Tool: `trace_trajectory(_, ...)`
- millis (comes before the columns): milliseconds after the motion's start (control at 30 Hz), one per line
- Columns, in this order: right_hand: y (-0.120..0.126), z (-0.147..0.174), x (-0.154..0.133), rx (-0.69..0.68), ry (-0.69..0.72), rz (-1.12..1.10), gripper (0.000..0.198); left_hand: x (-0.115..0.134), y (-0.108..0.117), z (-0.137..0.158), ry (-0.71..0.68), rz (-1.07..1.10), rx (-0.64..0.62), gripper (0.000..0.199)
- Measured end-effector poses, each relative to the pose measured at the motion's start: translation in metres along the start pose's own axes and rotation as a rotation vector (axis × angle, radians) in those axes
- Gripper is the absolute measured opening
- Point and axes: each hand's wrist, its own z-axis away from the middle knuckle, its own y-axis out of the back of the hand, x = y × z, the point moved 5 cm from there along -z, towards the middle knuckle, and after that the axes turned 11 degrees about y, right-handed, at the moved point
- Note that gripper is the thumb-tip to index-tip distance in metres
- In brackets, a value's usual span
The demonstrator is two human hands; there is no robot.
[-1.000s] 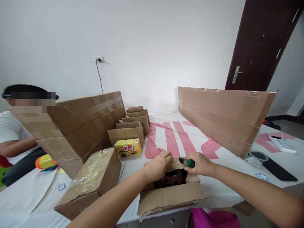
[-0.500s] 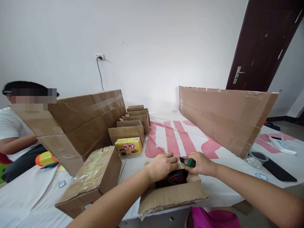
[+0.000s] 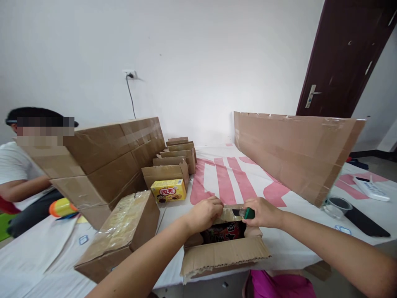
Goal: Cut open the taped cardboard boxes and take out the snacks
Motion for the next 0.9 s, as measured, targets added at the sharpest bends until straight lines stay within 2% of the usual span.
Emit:
trace_trajectory(333, -0.001, 0.000, 0.001, -0.042, -0.020, 0.027, 0.008, -0.015, 0.013, 0.031, 0.116, 0.073, 0.055, 0.025)
trace_trajectory(500, 0.001, 0.000, -0.004, -0.078, -0.033, 0.047, 0.009, -0.013, 0.015, 0.035, 0.143, 0.062, 0.081, 0.022)
trace_trajectory(567, 0.004, -0.002, -0.006, -0.089, -0.045, 0.056, 0.015, -0.014, 0.016, 0.035, 0.166, 0.057, 0.094, 0.020)
trace_trajectory(733, 0.014, -0.009, -0.016, -0.243, -0.081, 0.097, 0.046, -0.014, 0.022, 0.026, 0.240, 0.068, 0.135, 0.017)
trace_trajectory(900, 0.025, -0.018, -0.037, -0.380, 0.007, 0.227, 0.046, -0.004, 0.024, 0.018, 0.246, 0.124, 0.158, 0.015)
